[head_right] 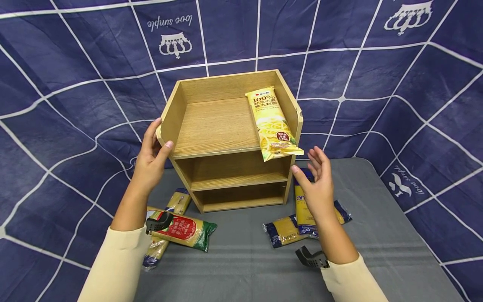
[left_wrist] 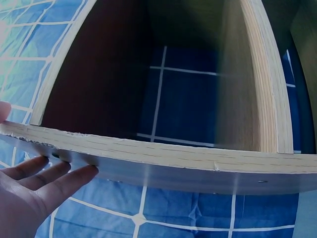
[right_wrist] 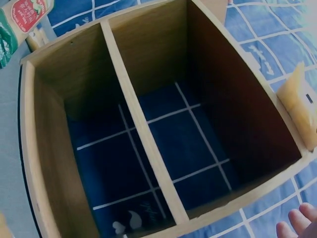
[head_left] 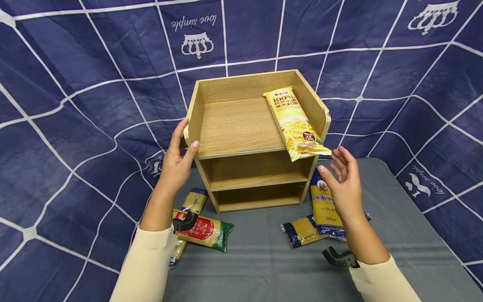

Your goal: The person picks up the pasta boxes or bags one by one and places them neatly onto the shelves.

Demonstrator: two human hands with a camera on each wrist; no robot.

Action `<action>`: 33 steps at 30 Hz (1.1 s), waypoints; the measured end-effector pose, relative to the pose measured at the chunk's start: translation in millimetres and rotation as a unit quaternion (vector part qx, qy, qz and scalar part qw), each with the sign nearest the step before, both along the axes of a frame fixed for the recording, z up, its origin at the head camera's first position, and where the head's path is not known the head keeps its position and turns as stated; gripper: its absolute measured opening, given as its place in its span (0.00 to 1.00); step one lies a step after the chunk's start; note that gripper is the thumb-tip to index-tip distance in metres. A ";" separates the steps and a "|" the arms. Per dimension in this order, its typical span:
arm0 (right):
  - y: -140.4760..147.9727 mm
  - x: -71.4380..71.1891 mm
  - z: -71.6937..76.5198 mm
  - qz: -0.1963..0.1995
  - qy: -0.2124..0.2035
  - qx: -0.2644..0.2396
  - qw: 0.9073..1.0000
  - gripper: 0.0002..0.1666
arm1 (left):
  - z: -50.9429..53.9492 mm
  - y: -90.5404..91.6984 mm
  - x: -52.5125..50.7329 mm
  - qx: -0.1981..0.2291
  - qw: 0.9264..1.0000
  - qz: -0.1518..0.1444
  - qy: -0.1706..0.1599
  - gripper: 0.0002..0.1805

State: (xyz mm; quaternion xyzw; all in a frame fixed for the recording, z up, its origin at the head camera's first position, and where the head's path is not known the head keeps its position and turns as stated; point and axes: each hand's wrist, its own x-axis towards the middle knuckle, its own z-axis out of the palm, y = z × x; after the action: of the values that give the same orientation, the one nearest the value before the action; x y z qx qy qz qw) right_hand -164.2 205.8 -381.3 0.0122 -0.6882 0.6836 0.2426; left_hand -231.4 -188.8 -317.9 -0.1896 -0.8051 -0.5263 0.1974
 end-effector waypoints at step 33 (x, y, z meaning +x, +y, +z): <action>36.1 16.4 -72.3 -0.013 -0.213 0.069 0.975 0.44 | -1.1 2.1 0.3 -0.006 1.000 0.013 -0.010 0.30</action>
State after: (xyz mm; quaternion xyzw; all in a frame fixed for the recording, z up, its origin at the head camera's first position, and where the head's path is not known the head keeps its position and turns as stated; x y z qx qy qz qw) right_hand -147.8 242.0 -453.6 -0.1260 -0.7694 0.6185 0.0979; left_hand -231.1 -186.7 -319.0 -0.1752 -0.8127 -0.5204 0.1949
